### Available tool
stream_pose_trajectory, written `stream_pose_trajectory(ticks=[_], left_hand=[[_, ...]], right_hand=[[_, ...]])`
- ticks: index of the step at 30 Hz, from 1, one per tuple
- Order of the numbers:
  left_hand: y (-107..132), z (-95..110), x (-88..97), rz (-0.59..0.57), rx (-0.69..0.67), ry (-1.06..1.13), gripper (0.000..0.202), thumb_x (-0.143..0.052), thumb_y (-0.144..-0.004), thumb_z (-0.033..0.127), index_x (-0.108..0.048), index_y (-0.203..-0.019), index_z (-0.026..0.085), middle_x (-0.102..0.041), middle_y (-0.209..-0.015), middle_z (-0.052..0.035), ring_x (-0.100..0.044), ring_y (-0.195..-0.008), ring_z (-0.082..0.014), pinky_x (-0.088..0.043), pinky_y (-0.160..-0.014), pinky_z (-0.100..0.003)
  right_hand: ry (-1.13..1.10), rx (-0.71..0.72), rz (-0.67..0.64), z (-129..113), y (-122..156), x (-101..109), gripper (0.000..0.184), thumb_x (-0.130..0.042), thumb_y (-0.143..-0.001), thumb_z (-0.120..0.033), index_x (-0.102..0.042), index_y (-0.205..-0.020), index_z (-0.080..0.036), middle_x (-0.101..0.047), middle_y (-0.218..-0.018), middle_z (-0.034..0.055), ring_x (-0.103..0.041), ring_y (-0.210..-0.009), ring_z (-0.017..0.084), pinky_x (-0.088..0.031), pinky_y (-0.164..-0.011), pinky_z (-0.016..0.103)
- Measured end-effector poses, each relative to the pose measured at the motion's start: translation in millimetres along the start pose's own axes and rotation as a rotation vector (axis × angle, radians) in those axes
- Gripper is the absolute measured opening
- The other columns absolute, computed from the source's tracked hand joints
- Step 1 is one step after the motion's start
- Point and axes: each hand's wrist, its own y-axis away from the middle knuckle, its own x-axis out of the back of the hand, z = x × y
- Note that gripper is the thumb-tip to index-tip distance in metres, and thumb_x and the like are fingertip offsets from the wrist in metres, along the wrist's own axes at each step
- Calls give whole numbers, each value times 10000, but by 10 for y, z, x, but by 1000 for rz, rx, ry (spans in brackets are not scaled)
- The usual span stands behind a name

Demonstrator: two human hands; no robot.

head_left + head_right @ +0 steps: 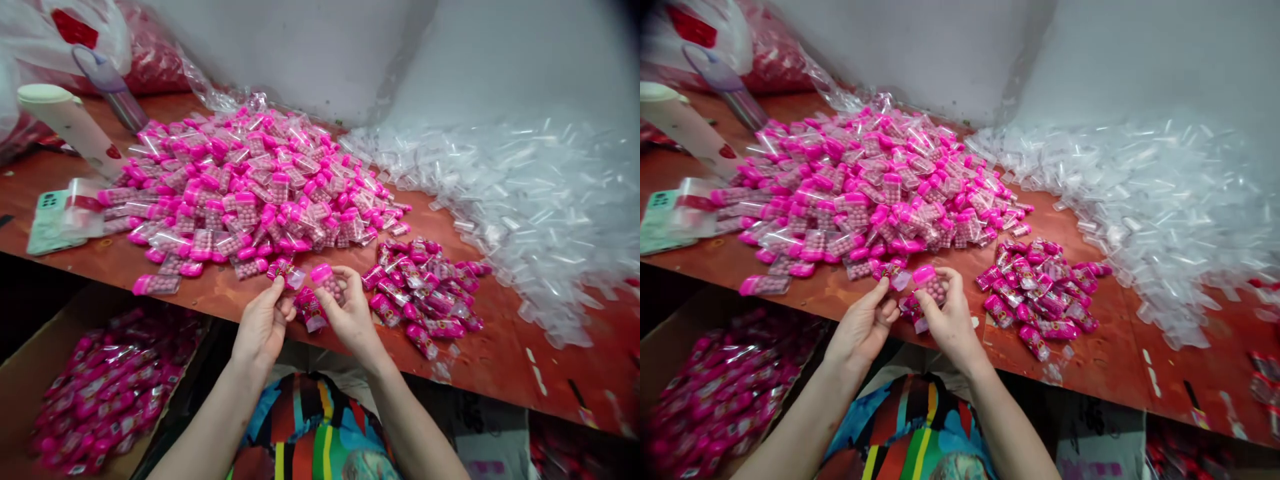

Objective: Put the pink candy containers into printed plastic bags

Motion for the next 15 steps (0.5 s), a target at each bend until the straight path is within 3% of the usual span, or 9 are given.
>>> stream_pose_trajectory(ticks=[5,10,15], left_hand=[[38,-228,-141,-125,20,-84,288,-787,-708,290,-547,-629,151,-495,-476,59,-427,-406,-51,-342,-404,-185],[66,-354,-198,-189,56,-160,320,-730,-768,362,-525,-624,163,-476,-423,52,-435,-404,-70,-349,-433,-197],[111,-378,-261,-228,60,-225,267,-757,-746,347,-581,-736,147,-469,-448,66,-400,-397,-53,-318,-404,-176]], right_hand=[[24,-28,159,120,208,-35,404,-652,-825,-272,-452,-1173,-226,-631,-1023,59,-647,-906,196,-529,-820,360],[-3,-74,151,91,321,30,403,-655,-832,-259,-440,-1172,-235,-635,-949,37,-658,-821,180,-551,-741,328],[90,-70,165,130,387,111,427,-672,-818,-259,-443,-1176,-220,-648,-913,30,-661,-776,176,-548,-708,314]])
